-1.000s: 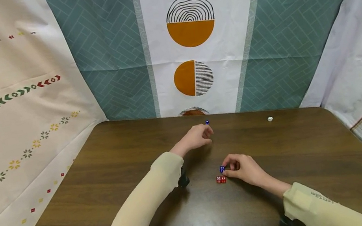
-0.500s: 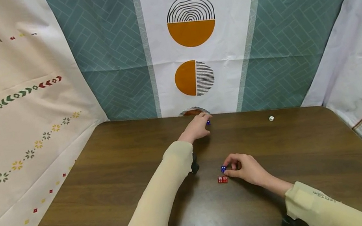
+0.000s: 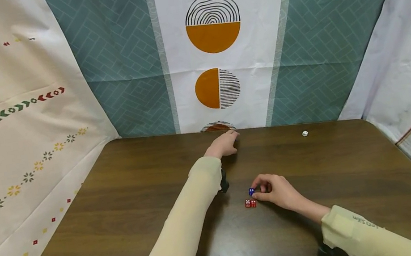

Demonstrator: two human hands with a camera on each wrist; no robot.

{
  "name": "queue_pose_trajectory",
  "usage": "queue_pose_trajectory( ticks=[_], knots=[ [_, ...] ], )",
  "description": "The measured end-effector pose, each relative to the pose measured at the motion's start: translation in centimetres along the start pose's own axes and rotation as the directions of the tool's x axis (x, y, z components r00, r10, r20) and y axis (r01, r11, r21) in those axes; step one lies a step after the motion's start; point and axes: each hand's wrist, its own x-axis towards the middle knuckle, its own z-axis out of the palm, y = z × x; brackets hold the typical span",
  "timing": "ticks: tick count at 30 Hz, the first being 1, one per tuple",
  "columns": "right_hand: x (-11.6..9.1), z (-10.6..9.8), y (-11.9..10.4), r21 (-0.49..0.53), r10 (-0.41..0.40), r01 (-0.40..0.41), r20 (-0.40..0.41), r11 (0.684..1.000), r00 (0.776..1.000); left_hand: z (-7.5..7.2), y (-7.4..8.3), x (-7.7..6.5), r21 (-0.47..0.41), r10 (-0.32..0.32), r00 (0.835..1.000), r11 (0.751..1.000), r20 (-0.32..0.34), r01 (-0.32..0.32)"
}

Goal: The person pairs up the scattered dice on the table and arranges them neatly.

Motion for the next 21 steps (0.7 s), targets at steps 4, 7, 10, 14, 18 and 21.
queue_pose_trajectory(
  ticks=[4,7,10,14,18,21],
  knots=[
    [0.0,-0.1,-0.1,-0.002,0.0,0.0,0.0,1.0,1.0,-0.3,0.1,-0.5,0.037,0.002,1.0,0.999,0.026,-0.003],
    [0.1,-0.2,-0.1,-0.006,0.001,-0.001,-0.004,1.0,1.0,-0.6,0.1,-0.9,0.052,0.009,1.0,0.999,0.011,-0.01],
    [0.1,-0.2,-0.2,-0.006,0.003,-0.003,-0.007,1.0,1.0,-0.9,0.1,-1.3,0.04,0.018,1.0,0.999,0.002,-0.018],
    [0.0,-0.2,-0.2,-0.005,0.005,-0.005,-0.008,1.0,1.0,-0.9,-0.1,-1.7,0.015,0.038,0.999,0.999,0.008,-0.038],
    [-0.1,-0.1,-0.2,-0.007,0.004,-0.004,-0.011,1.0,1.0,-0.6,-0.3,-1.8,0.015,0.064,0.998,0.998,0.012,-0.064],
    [-0.1,0.0,-0.2,-0.002,0.003,-0.003,-0.014,1.0,1.0,-0.3,-0.4,-2.0,0.022,0.079,0.997,0.997,0.011,-0.079]
  ],
)
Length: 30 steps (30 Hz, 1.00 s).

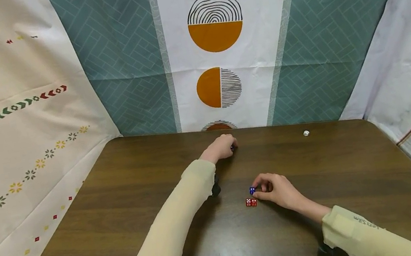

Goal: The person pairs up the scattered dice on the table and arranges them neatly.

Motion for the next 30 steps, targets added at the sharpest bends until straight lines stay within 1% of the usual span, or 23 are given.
queue_pose_trajectory(
  ticks=[3,7,10,15,20,23,30],
  knots=[
    [0.0,0.1,0.0,0.005,0.003,-0.003,-0.001,1.0,1.0,0.1,0.1,-0.3,0.002,0.008,1.0,1.0,0.0,-0.008],
    [0.0,0.1,0.1,0.004,0.005,-0.005,-0.002,1.0,1.0,0.2,0.4,-0.9,-0.017,0.012,1.0,1.0,0.003,-0.012],
    [0.0,0.2,0.1,0.004,0.002,-0.002,-0.007,1.0,1.0,0.3,0.6,-1.3,-0.026,0.029,1.0,0.999,-0.007,-0.029],
    [-0.1,0.3,0.1,0.001,-0.003,0.003,-0.009,1.0,1.0,0.7,0.9,-2.0,-0.014,0.091,0.995,0.996,-0.034,-0.092],
    [-0.1,0.3,0.1,-0.003,-0.007,0.007,-0.007,1.0,1.0,1.3,1.2,-3.0,-0.029,0.161,0.985,0.986,-0.055,-0.163],
    [-0.1,0.3,0.1,-0.002,-0.01,0.01,-0.012,1.0,1.0,1.7,1.3,-3.5,-0.033,0.186,0.98,0.981,-0.074,-0.189],
    [-0.2,0.4,0.2,-0.006,-0.008,0.008,-0.015,1.0,1.0,2.3,1.4,-4.6,-0.074,0.186,0.978,0.978,-0.093,-0.193]
  ],
)
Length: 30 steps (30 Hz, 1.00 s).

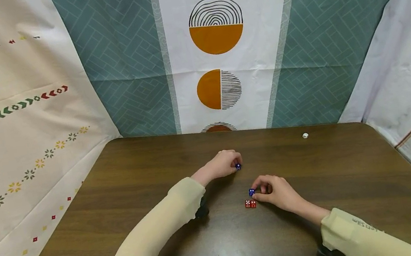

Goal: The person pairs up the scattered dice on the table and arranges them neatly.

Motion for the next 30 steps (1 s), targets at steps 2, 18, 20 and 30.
queue_pose_trajectory(
  ticks=[2,18,20,30],
  knots=[
    [0.0,0.0,0.0,0.004,0.005,-0.005,0.0,1.0,1.0,0.1,0.1,-0.4,-0.017,-0.002,1.0,1.0,-0.003,0.002],
    [0.0,0.0,-0.1,-0.004,0.01,-0.01,0.005,1.0,1.0,1.1,0.5,-2.4,-0.24,-0.097,0.99,0.968,-0.099,0.071],
    [0.1,0.0,-0.1,-0.003,0.012,-0.012,0.005,1.0,1.0,1.2,0.4,-2.6,-0.255,-0.114,0.987,0.964,-0.116,0.082],
    [0.1,0.1,-0.1,-0.009,0.013,-0.013,-0.002,1.0,1.0,1.8,0.8,-4.0,-0.235,-0.115,0.982,0.969,-0.153,0.077]
  ],
)
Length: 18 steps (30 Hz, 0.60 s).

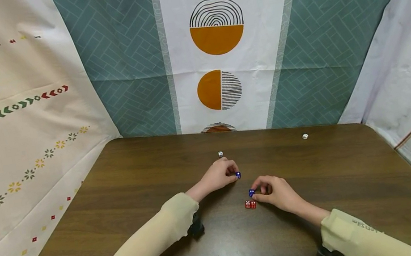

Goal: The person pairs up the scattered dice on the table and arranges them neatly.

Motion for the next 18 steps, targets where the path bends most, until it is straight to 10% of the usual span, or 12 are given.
queue_pose_trajectory(
  ticks=[18],
  knots=[
    [0.0,0.0,0.1,0.002,0.003,-0.003,-0.002,1.0,1.0,0.6,1.7,-2.5,0.004,-0.006,1.0,1.0,0.031,0.006]
  ],
)
